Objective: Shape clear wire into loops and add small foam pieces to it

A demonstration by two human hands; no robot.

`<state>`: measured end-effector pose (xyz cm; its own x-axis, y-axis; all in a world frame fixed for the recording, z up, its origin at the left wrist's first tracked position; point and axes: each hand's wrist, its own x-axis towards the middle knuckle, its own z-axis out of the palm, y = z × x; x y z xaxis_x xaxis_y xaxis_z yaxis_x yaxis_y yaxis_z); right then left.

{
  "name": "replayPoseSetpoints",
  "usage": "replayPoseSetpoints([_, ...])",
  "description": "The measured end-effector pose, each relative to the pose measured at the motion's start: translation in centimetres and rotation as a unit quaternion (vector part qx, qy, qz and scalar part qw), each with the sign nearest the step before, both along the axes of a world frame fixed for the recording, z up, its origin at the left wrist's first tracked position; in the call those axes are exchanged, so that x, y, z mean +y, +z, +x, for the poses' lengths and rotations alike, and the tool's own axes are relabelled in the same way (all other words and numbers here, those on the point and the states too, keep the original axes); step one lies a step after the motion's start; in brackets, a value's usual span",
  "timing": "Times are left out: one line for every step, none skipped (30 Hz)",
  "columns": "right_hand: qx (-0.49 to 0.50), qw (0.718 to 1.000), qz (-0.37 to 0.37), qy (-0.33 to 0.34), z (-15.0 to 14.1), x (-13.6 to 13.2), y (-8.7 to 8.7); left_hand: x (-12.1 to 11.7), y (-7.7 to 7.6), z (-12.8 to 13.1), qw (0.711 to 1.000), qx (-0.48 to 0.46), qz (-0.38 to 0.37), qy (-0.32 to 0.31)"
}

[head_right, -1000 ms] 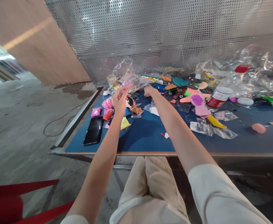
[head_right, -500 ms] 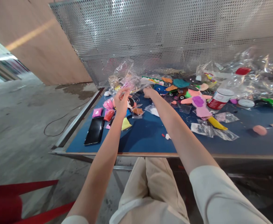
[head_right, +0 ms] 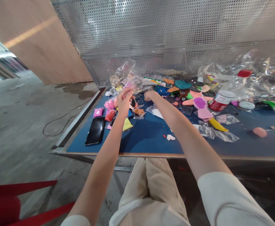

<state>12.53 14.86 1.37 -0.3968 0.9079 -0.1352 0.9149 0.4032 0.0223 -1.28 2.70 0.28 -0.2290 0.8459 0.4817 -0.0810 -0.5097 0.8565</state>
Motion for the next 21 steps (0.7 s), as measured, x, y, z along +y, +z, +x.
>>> replayPoseSetpoints([-0.017,1.0,-0.023,-0.009,0.1,-0.4,0.4,0.2,-0.1,0.0,1.0,-0.007,-0.004,-0.015])
replayPoseSetpoints([-0.029,0.998,-0.044,-0.016,0.4,-0.9,0.9,0.3,-0.1,-0.1,0.999,-0.014,-0.011,-0.033])
replayPoseSetpoints([-0.035,0.998,-0.058,-0.018,0.7,-1.5,1.4,0.4,-0.1,-0.1,0.998,-0.018,-0.021,-0.051])
replayPoseSetpoints([-0.04,0.997,-0.069,-0.02,1.1,-2.2,2.0,0.5,-0.1,-0.1,0.997,-0.019,-0.035,-0.069])
replayPoseSetpoints([-0.045,0.996,-0.075,-0.019,1.7,-3.0,2.6,0.5,-0.1,-0.2,0.995,-0.016,-0.05,-0.087])
replayPoseSetpoints([-0.047,0.996,-0.07,-0.021,2.5,-3.9,3.2,0.5,-0.1,-0.2,0.992,-0.01,-0.065,-0.106])
replayPoseSetpoints([-0.039,0.998,-0.051,-0.02,3.4,-4.9,3.7,0.3,-0.1,-0.2,0.989,-0.001,-0.078,-0.126])
replayPoseSetpoints([-0.014,1.0,-0.024,-0.007,4.5,-6.1,4.1,0.2,-0.1,-0.2,0.986,0.009,-0.088,-0.144])
replayPoseSetpoints([0.027,1.0,-0.003,0.007,5.7,-7.4,4.3,0.0,0.0,-0.2,0.983,0.018,-0.092,-0.159])
replayPoseSetpoints([0.078,0.997,0.008,0.02,7.0,-8.7,4.4,-0.2,0.0,-0.1,0.981,0.028,-0.092,-0.169])
replayPoseSetpoints([0.125,0.992,0.001,0.028,8.4,-10.2,4.3,-0.4,0.1,-0.1,0.98,0.036,-0.088,-0.176])
replayPoseSetpoints([0.165,0.986,-0.013,0.034,9.9,-11.7,4.0,-0.6,0.1,0.0,0.979,0.042,-0.081,-0.182])
replayPoseSetpoints([0.207,0.978,-0.019,0.036,11.3,-13.2,3.5,-0.7,0.2,0.1,0.978,0.048,-0.073,-0.189])
replayPoseSetpoints([0.246,0.968,-0.026,0.034,12.7,-14.7,3.0,-0.9,0.2,0.1,0.976,0.054,-0.067,-0.199])
replayPoseSetpoints([0.29,0.956,-0.022,0.03,14.1,-16.1,2.4,-1.0,0.2,0.2,0.974,0.06,-0.064,-0.21])
replayPoseSetpoints([0.335,0.942,-0.013,0.025,15.3,-17.3,1.9,-1.0,0.3,0.3,0.971,0.066,-0.064,-0.22])
replayPoseSetpoints([0.384,0.923,0.002,0.017,16.3,-18.5,1.4,-1.0,0.3,0.3,0.969,0.071,-0.064,-0.226])
replayPoseSetpoints([0.432,0.902,0.02,0.004,17.1,-19.5,1.1,-1.0,0.3,0.3,0.969,0.075,-0.063,-0.228])
replayPoseSetpoints([0.482,0.875,0.035,-0.012,17.8,-20.3,1.0,-1.0,0.3,0.3,0.97,0.075,-0.06,-0.225])
replayPoseSetpoints([0.536,0.843,0.045,-0.027,18.2,-21.0,1.0,-0.9,0.3,0.3,0.972,0.072,-0.055,-0.218])
replayPoseSetpoints([0.588,0.807,0.044,-0.034,18.5,-21.5,1.1,-0.7,0.3,0.3,0.975,0.067,-0.05,-0.208])
